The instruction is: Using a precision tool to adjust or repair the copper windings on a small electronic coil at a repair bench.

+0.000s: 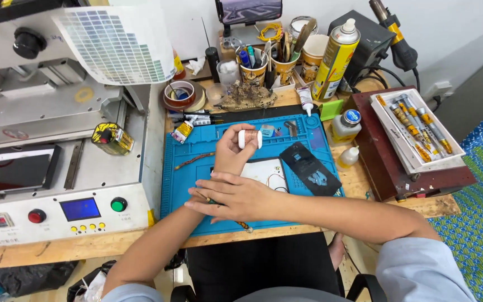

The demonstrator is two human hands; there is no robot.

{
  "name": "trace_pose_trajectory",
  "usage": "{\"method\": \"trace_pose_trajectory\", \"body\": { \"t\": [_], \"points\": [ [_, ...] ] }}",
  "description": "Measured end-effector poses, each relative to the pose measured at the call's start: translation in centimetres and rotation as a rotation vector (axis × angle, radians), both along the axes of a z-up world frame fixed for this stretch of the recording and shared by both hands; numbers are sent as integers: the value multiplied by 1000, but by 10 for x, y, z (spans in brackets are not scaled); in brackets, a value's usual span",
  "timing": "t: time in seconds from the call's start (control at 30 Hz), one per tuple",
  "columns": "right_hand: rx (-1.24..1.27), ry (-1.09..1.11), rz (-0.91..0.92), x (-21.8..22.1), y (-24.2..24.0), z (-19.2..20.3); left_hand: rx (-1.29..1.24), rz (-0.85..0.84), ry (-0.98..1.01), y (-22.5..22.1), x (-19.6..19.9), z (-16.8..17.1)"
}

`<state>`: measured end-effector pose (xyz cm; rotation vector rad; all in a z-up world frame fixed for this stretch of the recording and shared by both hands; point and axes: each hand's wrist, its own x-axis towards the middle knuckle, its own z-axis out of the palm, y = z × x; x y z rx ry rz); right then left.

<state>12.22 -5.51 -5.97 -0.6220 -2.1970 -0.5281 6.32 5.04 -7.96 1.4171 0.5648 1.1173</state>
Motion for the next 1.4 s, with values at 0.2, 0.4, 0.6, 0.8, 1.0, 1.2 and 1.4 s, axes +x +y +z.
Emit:
{"method": "trace_pose_trajectory", "body": {
  "t": [0.2, 0.4, 0.6, 0.8, 1.0, 1.2, 1.4],
  "points": [
    [29, 28, 3, -11, -9, -25, 13, 22, -22, -25, -15, 11],
    [48, 24, -16, -14, -18, -32, 67, 4, -33, -40, -21, 21],
    [45, 73, 0, -15, -11, -29, -7, -10, -52, -35, -18, 7],
    [42, 80, 7, -17, -10, -33, -16, 5, -57, -32, -18, 4],
    [42, 63, 23, -15, -14, -28, -11, 5, -61, -37, -18, 1],
    [48, 50, 12, -13, -11, -30, -16, 0, -72, -36, -17, 7],
    [31, 39, 11, -12, -12, -35, -14, -11, -76, -39, -17, 10]
  ]
}}
